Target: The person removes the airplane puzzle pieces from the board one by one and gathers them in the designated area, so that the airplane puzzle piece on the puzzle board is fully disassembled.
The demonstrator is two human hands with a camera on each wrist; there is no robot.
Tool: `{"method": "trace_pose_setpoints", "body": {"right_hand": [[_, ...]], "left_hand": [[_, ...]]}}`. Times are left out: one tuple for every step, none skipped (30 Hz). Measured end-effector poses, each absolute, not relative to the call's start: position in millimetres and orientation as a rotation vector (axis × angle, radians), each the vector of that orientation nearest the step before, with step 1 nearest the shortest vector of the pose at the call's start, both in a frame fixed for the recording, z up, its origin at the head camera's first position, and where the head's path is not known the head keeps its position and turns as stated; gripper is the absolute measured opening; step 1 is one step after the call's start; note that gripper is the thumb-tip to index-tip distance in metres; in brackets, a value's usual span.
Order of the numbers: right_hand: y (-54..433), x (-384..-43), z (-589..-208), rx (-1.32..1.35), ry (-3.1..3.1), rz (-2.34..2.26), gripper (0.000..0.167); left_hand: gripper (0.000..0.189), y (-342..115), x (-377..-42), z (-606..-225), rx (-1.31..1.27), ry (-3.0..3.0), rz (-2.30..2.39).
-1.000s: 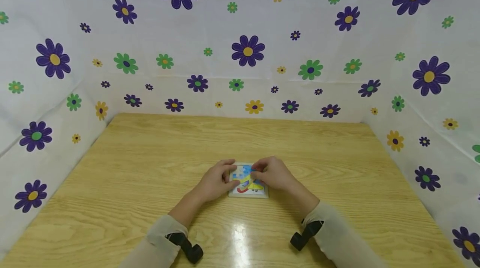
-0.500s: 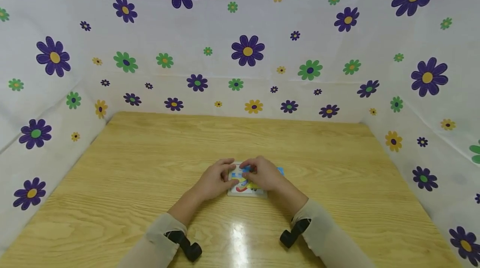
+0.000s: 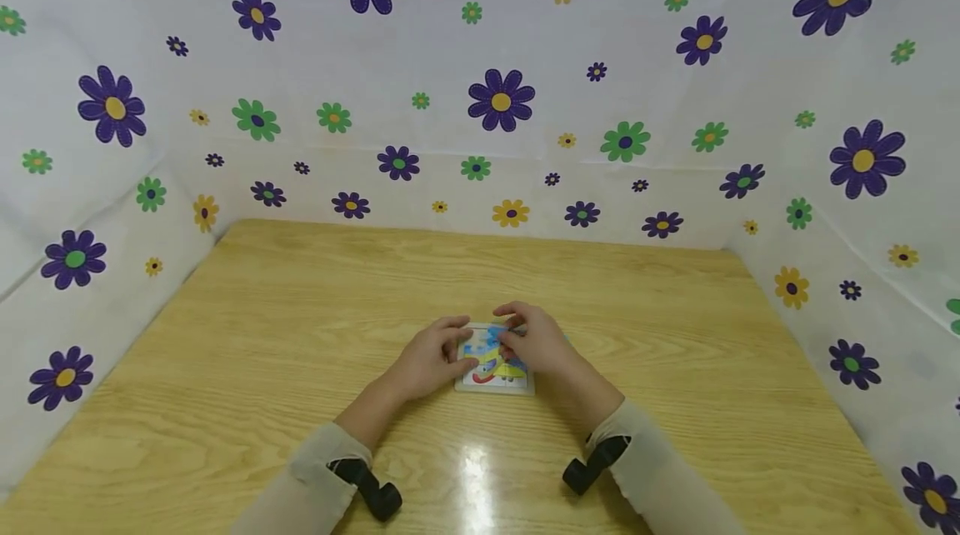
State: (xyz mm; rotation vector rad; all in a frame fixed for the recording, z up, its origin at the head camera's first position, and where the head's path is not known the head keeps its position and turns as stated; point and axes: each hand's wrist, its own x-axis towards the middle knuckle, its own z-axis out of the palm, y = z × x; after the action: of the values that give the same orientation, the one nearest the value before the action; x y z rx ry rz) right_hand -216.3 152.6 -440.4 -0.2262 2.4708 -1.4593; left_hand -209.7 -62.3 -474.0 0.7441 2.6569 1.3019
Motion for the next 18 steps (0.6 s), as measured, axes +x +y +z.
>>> {"method": "trace_pose_setpoints", "body": {"right_hand": [[154,-218,-440,-0.185,2.414,-1.506,0.027],[156,-219,-438,-0.154,2.363,-1.535,0.027],[158,-220,-436,-0.142,2.322,-1.555,0.026],[161,-221,-434,-0.138,2.295,-1.563,0.024],[163,-222,-432,-0.135,2.281,-1.557,0.022],[167,-223,-429,-0.149,2.273,-1.538,0.022],[171,-224,-426,-0.168,2.267,-1.513,0.021],[175,-225,-423,-0.187,2.268,-1.487,0.021],[180,-226,-421,-0.209,2.283,-1.448,0.02],[186,-227,-418,-0.23,2.297,-1.403,0.02],[192,-228,-416,-0.25,2.311,-1.359,0.019],[198,-229,-414,-0.273,2.317,-1.321,0.02],[204,-230,-411,-0.281,2.322,-1.291,0.02],[211,-231,-410,-0.292,2.331,-1.255,0.02],[217,-232,-408,-0.298,2.339,-1.218,0.021],[223,-233,-407,-0.304,2.34,-1.187,0.021],[229,-233,-405,-0.301,2.339,-1.16,0.021],[235,-234,-404,-0.303,2.34,-1.132,0.021]], "left_hand": [[0.049,-62,-210,-474,0.743,2.655,1.303],[0.049,-62,-210,-474,0.74,2.653,1.308],[0.049,-62,-210,-474,0.736,2.652,1.31],[0.049,-62,-211,-474,0.736,2.652,1.31],[0.05,-61,-211,-474,0.736,2.652,1.307],[0.05,-61,-211,-473,0.737,2.653,1.303],[0.05,-61,-211,-473,0.738,2.657,1.299],[0.05,-61,-211,-472,0.739,2.655,1.303],[0.05,-61,-211,-471,0.74,2.656,1.299],[0.05,-61,-211,-471,0.741,2.655,1.301],[0.05,-61,-211,-470,0.743,2.653,1.305],[0.05,-61,-210,-470,0.746,2.653,1.307],[0.05,-61,-210,-470,0.747,2.65,1.311],[0.05,-61,-210,-471,0.749,2.649,1.313],[0.05,-61,-210,-471,0.75,2.65,1.311],[0.05,-61,-210,-472,0.751,2.65,1.311],[0.05,-61,-210,-473,0.75,2.65,1.311],[0.05,-61,-210,-473,0.748,2.651,1.309]]}}
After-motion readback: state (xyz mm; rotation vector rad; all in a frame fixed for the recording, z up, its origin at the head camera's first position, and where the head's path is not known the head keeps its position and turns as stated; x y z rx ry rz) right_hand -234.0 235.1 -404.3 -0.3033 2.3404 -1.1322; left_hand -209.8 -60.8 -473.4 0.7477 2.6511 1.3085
